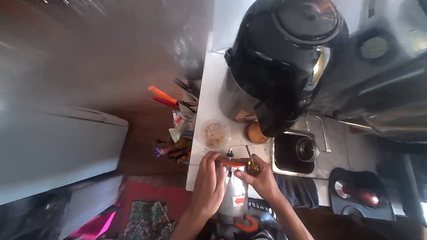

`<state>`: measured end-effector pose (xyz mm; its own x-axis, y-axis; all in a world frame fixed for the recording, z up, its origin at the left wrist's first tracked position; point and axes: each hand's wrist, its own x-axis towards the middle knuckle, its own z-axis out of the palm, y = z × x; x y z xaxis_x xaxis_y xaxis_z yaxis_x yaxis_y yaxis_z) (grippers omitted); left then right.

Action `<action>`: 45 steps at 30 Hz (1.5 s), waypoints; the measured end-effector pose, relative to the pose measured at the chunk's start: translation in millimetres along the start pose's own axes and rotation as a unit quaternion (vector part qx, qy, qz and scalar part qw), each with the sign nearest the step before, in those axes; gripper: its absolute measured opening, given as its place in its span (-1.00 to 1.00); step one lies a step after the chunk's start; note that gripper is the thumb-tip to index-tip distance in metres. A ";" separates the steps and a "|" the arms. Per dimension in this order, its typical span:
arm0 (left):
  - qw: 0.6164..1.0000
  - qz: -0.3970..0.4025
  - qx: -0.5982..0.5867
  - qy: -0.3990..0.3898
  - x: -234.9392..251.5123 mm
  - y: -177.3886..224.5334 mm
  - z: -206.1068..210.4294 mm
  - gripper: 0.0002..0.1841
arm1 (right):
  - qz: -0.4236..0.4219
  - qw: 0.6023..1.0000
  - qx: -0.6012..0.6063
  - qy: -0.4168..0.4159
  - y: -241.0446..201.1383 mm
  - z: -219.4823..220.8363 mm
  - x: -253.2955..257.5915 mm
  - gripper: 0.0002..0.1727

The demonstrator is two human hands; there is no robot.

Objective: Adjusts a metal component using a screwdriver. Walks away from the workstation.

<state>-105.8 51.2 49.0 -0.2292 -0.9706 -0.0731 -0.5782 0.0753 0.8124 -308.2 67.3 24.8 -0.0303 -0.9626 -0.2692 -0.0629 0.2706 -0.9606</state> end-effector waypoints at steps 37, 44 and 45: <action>0.916 -0.217 -0.028 -0.337 78.0 -7.5 -9.7 -0.67 | 0.036 0.999 0.003 -0.004 6.6 -7.0 -19.1 -0.41; 0.925 -0.191 -0.078 -0.318 73.5 -19.6 1.7 -0.67 | 0.027 1.000 -0.009 -0.006 6.7 -8.4 -19.9 -0.44; 0.926 -0.192 -0.076 -0.317 71.5 -20.3 2.3 -0.67 | 0.028 1.000 -0.010 -0.007 5.7 -8.4 -21.2 -0.45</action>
<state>-112.2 -19.2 25.9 -0.4702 -0.5864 -0.6596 -0.6071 -0.3275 0.7240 -316.3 89.3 25.6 -0.0201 -0.9457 -0.3243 -0.0808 0.3248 -0.9423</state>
